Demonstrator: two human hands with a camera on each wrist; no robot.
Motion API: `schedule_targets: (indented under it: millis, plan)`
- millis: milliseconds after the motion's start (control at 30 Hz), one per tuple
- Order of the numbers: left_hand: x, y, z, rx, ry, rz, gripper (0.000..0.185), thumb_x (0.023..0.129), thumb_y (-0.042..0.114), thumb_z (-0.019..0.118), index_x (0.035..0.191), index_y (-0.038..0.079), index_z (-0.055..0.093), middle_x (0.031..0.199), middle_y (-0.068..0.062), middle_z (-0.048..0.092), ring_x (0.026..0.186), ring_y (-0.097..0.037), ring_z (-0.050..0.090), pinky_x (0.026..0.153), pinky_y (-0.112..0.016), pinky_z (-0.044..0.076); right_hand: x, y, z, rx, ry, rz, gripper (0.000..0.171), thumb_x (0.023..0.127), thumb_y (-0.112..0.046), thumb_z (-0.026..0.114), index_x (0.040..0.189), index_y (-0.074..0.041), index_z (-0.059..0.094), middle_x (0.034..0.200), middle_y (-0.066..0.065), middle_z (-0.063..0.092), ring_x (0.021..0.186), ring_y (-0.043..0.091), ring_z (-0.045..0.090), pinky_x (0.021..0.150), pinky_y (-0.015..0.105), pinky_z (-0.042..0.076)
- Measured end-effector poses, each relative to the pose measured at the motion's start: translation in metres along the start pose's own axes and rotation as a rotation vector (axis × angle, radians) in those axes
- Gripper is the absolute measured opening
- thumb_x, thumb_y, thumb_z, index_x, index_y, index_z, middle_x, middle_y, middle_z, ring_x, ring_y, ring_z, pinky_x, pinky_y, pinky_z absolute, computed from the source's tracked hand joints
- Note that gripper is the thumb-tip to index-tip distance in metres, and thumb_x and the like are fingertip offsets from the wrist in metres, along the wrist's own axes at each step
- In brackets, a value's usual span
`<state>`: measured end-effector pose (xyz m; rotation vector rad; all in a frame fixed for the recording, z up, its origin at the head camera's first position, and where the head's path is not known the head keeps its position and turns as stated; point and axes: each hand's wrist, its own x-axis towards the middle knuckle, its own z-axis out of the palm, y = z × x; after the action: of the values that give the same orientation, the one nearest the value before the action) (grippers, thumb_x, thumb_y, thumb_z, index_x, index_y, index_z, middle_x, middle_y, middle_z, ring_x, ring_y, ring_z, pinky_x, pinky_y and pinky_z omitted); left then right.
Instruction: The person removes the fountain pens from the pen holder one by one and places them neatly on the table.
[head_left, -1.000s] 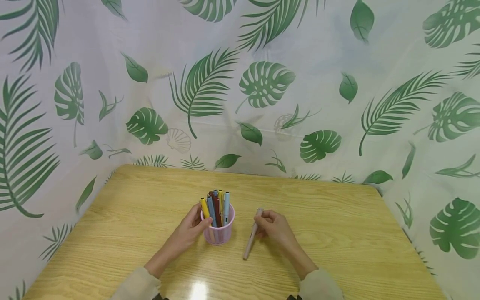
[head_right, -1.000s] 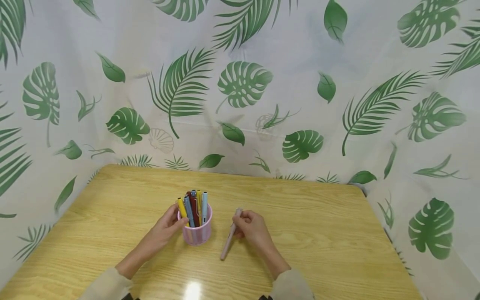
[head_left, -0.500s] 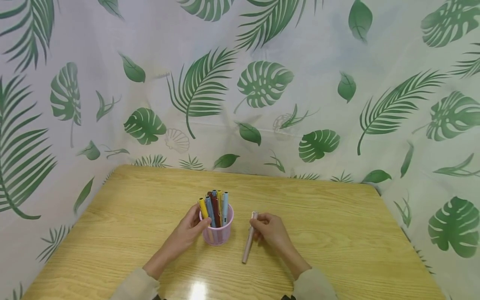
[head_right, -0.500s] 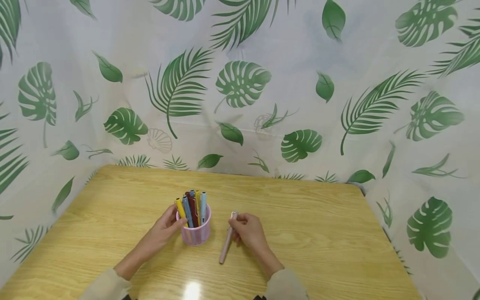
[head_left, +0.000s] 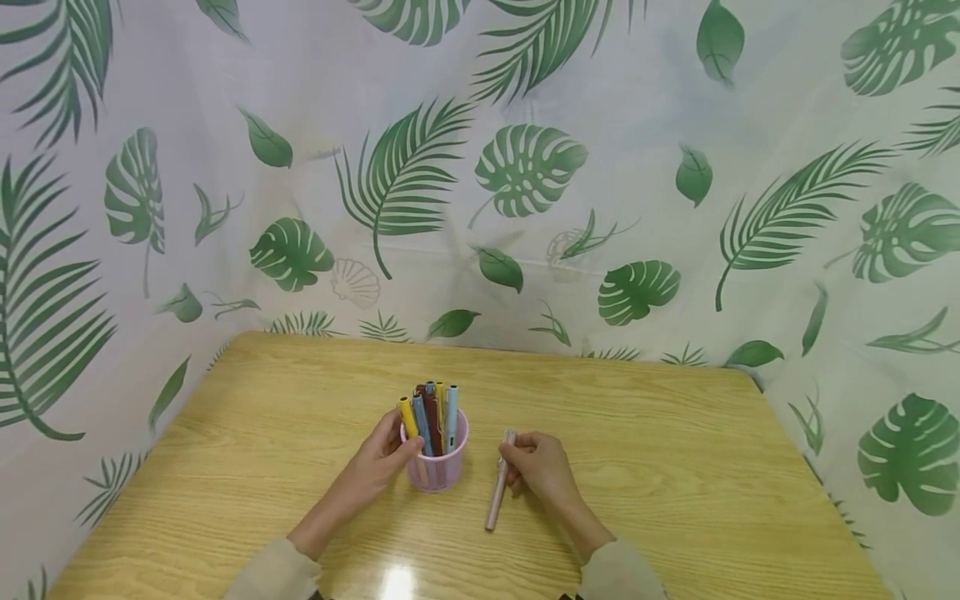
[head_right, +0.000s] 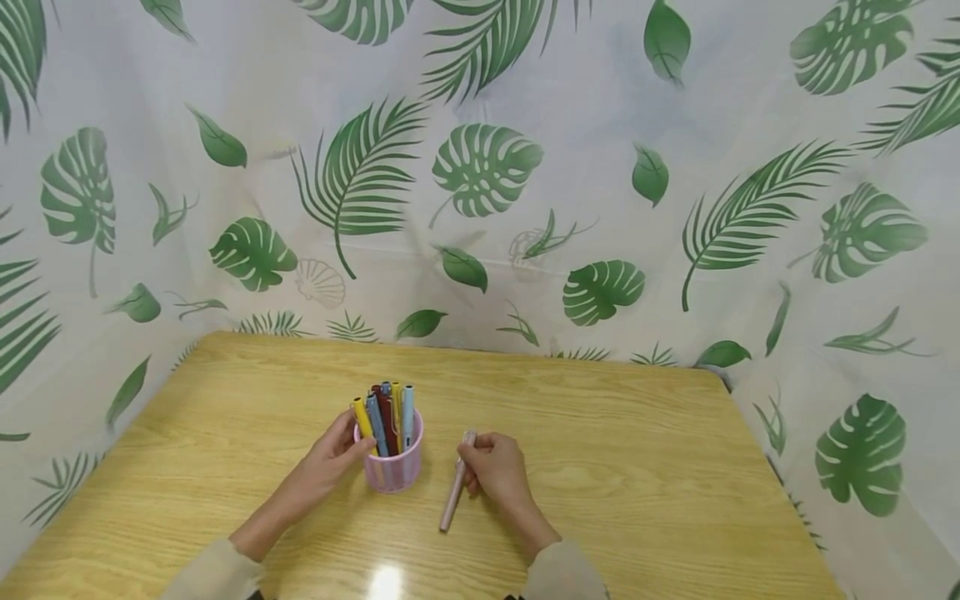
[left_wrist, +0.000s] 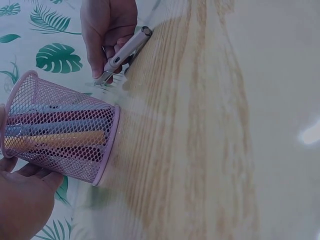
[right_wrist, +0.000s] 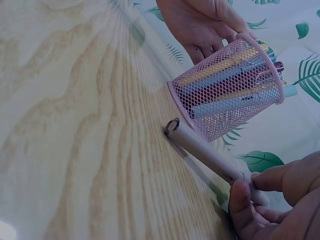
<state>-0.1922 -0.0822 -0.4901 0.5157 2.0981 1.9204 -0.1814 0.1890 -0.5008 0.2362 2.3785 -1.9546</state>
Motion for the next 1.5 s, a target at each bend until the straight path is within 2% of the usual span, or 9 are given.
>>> schedule_targets:
  millis: [267,633,1300,1500]
  plan:
    - [0.0004,-0.001,0.0008,-0.021,-0.007,-0.001,0.07,0.11,0.028,0.054,0.164,0.005,0.015,0.169,-0.021,0.018,0.156,-0.034,0.016,0.125,-0.046,0.02,-0.0022,-0.0007,0.0003,0.0,0.015,0.008,0.02,0.098,-0.005,0.069,0.106,0.013,0.067,0.071,0.011,0.068,0.052,0.014,0.06,0.045,0.024,0.053]
    - [-0.0001,-0.0026,0.0003,-0.003,0.004,-0.008,0.071,0.11,0.03,0.054,0.164,0.005,0.016,0.169,-0.021,0.019,0.155,-0.034,0.018,0.124,-0.047,0.021,-0.0028,-0.0009,0.0036,-0.039,0.03,-0.004,0.023,0.097,-0.004,0.068,0.107,0.016,0.065,0.073,0.014,0.069,0.051,0.013,0.062,0.048,0.027,0.059]
    - [0.0011,-0.0029,0.0018,0.013,0.013,-0.005,0.072,0.11,0.031,0.055,0.164,0.005,0.016,0.168,-0.021,0.019,0.155,-0.034,0.019,0.124,-0.046,0.021,-0.004,0.0043,0.005,-0.065,0.051,-0.044,0.032,0.098,-0.006,0.068,0.116,0.02,0.06,0.074,0.014,0.069,0.05,0.015,0.065,0.052,0.033,0.062]
    - [0.0005,-0.0023,0.0018,0.016,0.014,0.008,0.071,0.11,0.03,0.054,0.164,0.004,0.016,0.168,-0.022,0.02,0.155,-0.034,0.019,0.124,-0.046,0.021,-0.0054,0.0053,0.0049,-0.06,0.055,-0.041,0.036,0.099,-0.005,0.066,0.122,0.021,0.057,0.078,0.015,0.069,0.051,0.014,0.065,0.051,0.031,0.061]
